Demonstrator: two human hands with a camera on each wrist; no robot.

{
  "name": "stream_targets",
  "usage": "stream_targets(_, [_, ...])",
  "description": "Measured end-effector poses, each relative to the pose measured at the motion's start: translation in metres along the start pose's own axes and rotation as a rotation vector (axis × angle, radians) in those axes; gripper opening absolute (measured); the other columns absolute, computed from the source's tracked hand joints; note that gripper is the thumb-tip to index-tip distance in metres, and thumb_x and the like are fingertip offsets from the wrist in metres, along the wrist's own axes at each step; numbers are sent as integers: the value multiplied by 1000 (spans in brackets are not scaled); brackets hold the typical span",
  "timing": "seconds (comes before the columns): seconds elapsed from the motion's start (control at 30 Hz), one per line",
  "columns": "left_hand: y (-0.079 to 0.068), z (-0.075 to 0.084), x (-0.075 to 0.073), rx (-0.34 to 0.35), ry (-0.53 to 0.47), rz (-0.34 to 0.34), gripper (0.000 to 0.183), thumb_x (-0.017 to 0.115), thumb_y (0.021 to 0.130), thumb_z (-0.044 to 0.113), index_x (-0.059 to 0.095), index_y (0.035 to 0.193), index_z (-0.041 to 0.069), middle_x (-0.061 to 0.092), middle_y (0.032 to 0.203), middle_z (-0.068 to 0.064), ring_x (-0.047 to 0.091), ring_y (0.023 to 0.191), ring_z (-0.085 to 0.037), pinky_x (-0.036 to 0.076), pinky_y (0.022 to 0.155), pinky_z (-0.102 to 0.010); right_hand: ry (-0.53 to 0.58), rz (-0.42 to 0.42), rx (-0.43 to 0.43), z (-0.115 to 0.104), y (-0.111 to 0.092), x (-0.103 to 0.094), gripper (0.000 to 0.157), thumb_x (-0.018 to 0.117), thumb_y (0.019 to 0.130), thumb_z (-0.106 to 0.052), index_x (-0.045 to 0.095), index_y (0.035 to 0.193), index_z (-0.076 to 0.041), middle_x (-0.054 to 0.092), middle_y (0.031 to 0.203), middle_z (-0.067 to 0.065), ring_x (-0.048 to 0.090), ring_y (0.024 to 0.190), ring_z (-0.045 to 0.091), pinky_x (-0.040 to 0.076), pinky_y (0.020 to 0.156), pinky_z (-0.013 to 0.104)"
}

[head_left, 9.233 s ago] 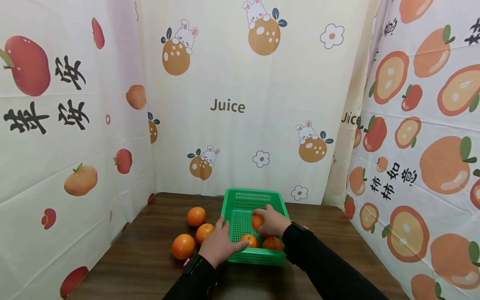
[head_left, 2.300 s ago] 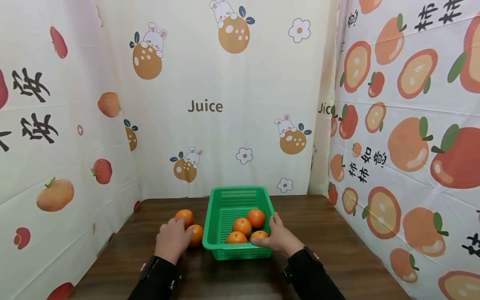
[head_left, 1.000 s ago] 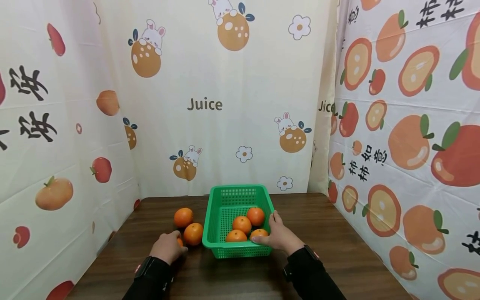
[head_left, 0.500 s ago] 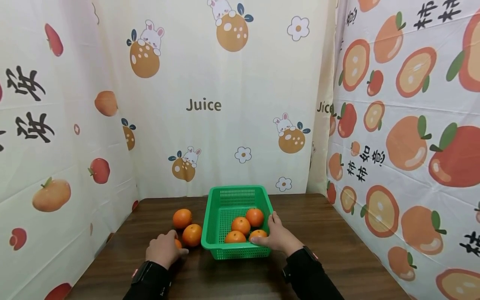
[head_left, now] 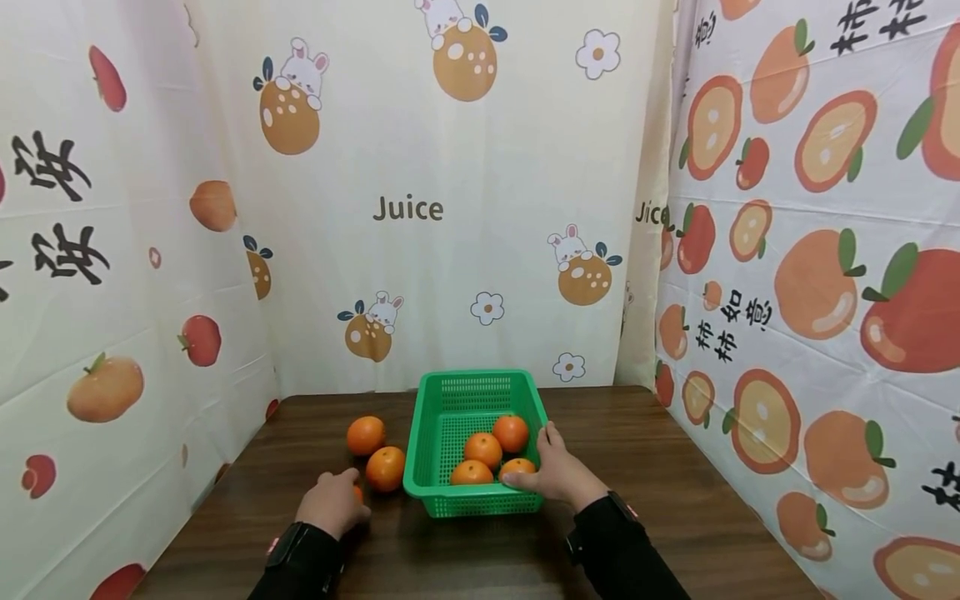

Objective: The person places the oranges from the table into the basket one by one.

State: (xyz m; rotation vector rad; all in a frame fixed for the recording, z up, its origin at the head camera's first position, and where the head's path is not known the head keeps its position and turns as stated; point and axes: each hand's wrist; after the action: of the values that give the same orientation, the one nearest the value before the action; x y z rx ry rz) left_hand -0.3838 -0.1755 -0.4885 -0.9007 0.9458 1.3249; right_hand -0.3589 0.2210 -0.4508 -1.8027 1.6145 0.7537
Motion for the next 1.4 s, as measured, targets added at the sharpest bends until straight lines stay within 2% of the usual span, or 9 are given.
stream_targets(0.47, [1, -3, -1, 13, -27, -26, 64, 87, 81, 30, 64, 133, 2, 58, 107, -28, 58, 86, -33, 55, 78, -52, 3, 11, -8, 4, 1, 1, 126, 80, 86, -67, 15, 169, 1, -1, 180, 19, 33, 157, 48, 36, 122, 67])
stream_targets(0.87, [2, -6, -2, 14, -38, -29, 60, 86, 79, 31, 65, 129, 4, 58, 105, -25, 56, 85, -33, 52, 75, -50, -8, 9, -15, 3, 0, 0, 125, 80, 86, -66, 16, 169, 2, 0, 180, 21, 32, 157, 49, 36, 121, 68])
stream_targets(1.17, [3, -8, -4, -10, -51, -76, 62, 87, 79, 34, 65, 129, 5, 59, 108, -26, 57, 88, -34, 53, 79, -52, 1, 2, -5, 3, 0, 0, 124, 81, 87, -64, 15, 170, 1, 0, 180, 19, 31, 157, 49, 35, 122, 68])
stream_targets(1.4, [3, -6, -12, -8, -59, -68, 64, 87, 80, 34, 64, 132, 4, 59, 110, -27, 57, 87, -33, 53, 77, -51, 0, 1, -9, 1, 1, 0, 124, 80, 87, -64, 15, 170, 1, -1, 180, 19, 33, 157, 48, 36, 121, 68])
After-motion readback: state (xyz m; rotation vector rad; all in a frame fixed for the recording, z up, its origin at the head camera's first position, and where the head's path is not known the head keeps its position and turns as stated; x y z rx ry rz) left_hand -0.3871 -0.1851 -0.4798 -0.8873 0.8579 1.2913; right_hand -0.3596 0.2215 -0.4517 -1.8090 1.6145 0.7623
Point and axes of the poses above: each hand's wrist, its own y-axis towards the middle knuckle, its own x-axis out of the palm, z = x × y
